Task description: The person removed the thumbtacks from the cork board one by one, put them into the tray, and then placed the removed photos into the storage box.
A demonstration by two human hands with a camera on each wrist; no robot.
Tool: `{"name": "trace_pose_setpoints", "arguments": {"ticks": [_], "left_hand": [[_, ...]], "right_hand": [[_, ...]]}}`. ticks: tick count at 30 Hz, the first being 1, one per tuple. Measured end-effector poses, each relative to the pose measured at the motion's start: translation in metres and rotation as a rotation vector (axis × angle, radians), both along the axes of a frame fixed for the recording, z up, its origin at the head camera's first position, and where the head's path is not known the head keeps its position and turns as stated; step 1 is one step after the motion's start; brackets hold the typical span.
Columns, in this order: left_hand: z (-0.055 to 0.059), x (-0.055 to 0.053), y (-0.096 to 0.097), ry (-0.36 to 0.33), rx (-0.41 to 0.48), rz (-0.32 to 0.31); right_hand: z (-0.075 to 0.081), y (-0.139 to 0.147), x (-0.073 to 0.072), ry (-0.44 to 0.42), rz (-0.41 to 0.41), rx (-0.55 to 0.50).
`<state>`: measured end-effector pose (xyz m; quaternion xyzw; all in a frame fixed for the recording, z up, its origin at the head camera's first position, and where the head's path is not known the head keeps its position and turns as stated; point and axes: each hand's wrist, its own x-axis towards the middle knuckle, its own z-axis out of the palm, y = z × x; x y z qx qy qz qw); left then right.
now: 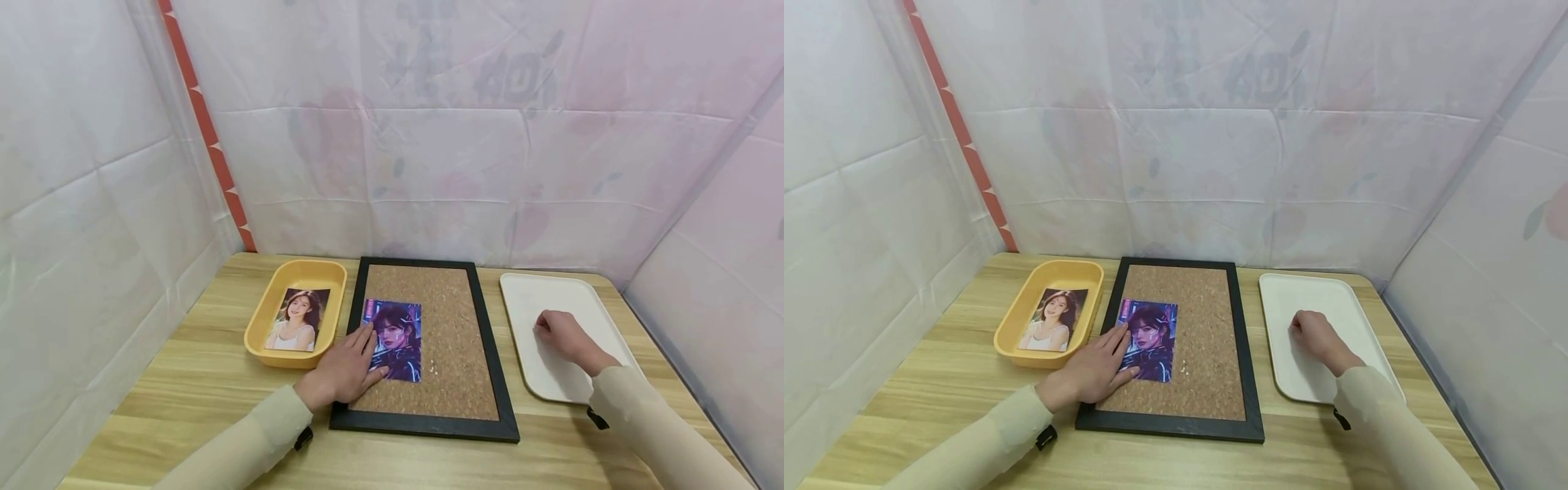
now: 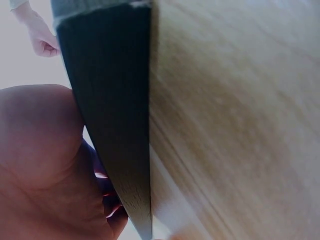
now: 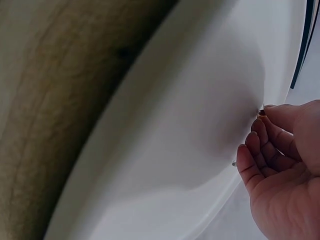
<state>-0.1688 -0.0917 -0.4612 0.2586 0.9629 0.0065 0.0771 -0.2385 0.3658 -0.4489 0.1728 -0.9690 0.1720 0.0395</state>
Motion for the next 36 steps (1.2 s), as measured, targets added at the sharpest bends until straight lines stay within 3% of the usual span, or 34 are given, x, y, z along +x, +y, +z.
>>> {"name": "trace_pose_setpoints", "arguments": {"ticks": [8, 14, 28, 36], "left_hand": [[0.004, 0.002, -0.001, -0.002, 0.032, 0.001], [-0.001, -0.001, -0.001, -0.009, 0.012, 0.013], [0.000, -0.002, -0.002, -0.010, 0.020, 0.010], [-0.002, -0.002, -0.002, -0.008, 0.018, 0.003]], "right_hand": [[-0.002, -0.001, 0.001, -0.010, -0.018, -0.017], [0.002, 0.000, 0.002, -0.037, -0.013, -0.026], [0.045, -0.018, 0.001, 0.038, 0.033, -0.073], [0.053, -0.041, 0.001, 0.018, 0.076, -0.080]]}}
